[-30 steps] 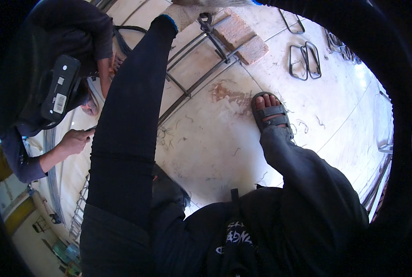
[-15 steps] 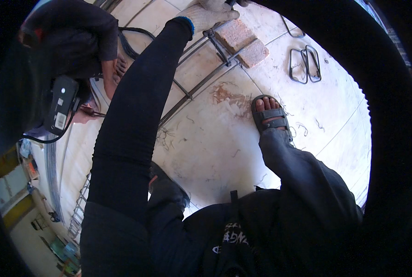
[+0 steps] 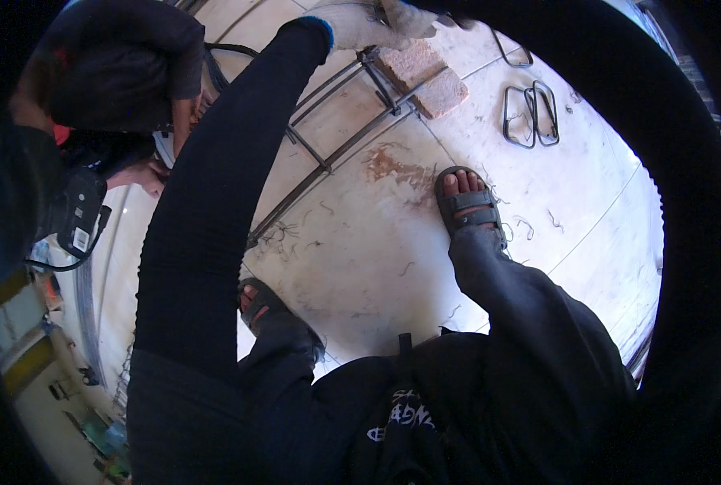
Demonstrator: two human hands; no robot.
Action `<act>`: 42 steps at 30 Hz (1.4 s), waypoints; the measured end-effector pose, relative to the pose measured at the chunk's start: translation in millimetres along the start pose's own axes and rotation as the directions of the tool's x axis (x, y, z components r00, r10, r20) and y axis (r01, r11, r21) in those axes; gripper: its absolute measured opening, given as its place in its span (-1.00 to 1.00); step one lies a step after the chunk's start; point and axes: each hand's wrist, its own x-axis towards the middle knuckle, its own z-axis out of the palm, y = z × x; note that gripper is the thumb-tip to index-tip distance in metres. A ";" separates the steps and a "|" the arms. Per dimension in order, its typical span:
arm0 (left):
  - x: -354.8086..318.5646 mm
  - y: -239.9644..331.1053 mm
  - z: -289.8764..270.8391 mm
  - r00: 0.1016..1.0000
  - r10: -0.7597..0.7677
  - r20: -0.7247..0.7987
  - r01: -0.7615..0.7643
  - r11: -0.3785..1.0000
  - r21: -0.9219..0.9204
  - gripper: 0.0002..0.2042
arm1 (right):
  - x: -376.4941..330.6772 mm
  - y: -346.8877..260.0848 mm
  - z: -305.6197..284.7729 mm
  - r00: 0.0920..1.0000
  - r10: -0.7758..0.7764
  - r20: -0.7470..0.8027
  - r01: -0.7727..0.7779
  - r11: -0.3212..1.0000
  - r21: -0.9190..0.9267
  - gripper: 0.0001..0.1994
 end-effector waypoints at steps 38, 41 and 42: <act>-313.2 -54.9 209.5 0.696 -0.697 -0.171 0.619 0.704 -0.349 -0.32 | 3.7 -102.4 276.7 0.974 -0.030 -0.225 0.185 0.678 0.711 -0.58; -317.1 -43.2 202.6 0.855 -0.510 -0.091 0.514 0.858 0.015 -0.32 | 15.1 -95.1 292.6 0.982 0.112 -0.153 0.044 0.649 0.759 -0.53; -314.7 -43.4 204.9 0.892 -0.445 -0.075 0.451 0.886 0.109 -0.32 | 28.3 -89.6 313.1 0.928 0.199 -0.314 0.067 0.741 0.668 -0.54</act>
